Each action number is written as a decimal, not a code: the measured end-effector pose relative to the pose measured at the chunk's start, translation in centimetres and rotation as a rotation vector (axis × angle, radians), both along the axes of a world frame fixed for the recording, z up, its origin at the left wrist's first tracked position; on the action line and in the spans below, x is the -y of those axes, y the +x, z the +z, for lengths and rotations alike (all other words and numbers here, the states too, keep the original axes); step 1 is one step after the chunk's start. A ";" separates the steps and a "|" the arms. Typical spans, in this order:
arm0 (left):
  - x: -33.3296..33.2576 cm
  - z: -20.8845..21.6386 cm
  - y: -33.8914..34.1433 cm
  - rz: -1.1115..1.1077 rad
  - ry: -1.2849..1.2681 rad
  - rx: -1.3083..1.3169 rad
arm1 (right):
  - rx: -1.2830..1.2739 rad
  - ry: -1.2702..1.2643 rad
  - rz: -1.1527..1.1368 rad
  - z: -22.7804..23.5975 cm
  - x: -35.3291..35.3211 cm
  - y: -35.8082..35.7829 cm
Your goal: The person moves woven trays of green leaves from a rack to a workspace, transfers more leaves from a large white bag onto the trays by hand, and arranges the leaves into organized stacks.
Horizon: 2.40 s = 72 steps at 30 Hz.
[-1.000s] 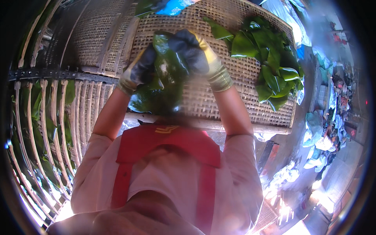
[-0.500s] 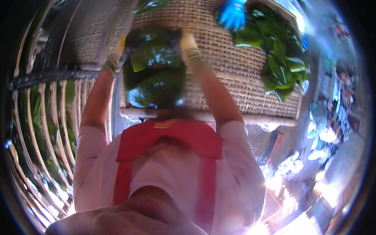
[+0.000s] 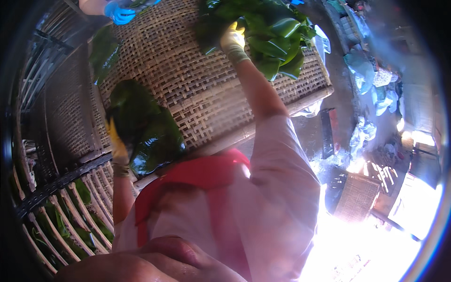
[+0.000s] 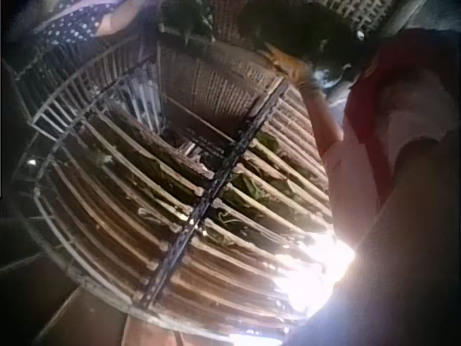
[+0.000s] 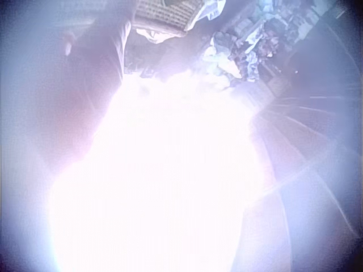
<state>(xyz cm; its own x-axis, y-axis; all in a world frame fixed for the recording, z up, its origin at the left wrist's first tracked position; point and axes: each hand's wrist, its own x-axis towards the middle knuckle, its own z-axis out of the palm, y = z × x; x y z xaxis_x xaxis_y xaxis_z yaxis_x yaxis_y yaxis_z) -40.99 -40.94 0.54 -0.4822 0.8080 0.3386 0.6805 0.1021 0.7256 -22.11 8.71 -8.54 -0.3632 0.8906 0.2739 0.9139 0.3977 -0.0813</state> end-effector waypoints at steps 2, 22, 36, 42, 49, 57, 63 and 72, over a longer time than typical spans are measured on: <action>-1.4 2.1 2.9 -0.109 -0.049 -0.134 | -0.248 -0.285 -0.201 2.0 2.7 -4.0; -7.9 -0.7 4.7 -0.366 0.142 1.684 | -0.927 -0.403 0.832 13.1 24.6 8.4; -1.3 4.2 3.0 -0.346 0.342 1.424 | -0.696 0.080 1.196 17.9 23.7 2.0; -2.0 0.8 4.1 -0.382 0.127 0.474 | -0.837 0.138 1.342 17.5 25.8 -2.5; -3.9 1.0 -2.4 -0.394 0.100 0.791 | -1.160 -0.049 1.432 21.7 26.8 -8.6; -6.5 3.6 -8.1 -0.394 0.429 1.461 | -1.012 0.011 1.462 20.0 24.3 -14.5; -5.4 -5.8 -16.4 -0.054 0.051 -0.141 | -0.203 0.296 1.279 10.4 17.5 -20.4; -0.5 -3.0 -12.7 0.294 0.385 1.416 | -0.264 -0.405 0.867 12.2 21.7 -14.8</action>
<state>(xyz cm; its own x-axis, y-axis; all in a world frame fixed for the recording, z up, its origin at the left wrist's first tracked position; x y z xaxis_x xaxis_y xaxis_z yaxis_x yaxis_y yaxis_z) -53.69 -40.44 -2.46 -0.7092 0.5990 -0.3719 -0.6018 -0.2394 0.7620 -36.89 -12.94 3.62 -0.9045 0.3895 0.1735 0.2524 0.8171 -0.5183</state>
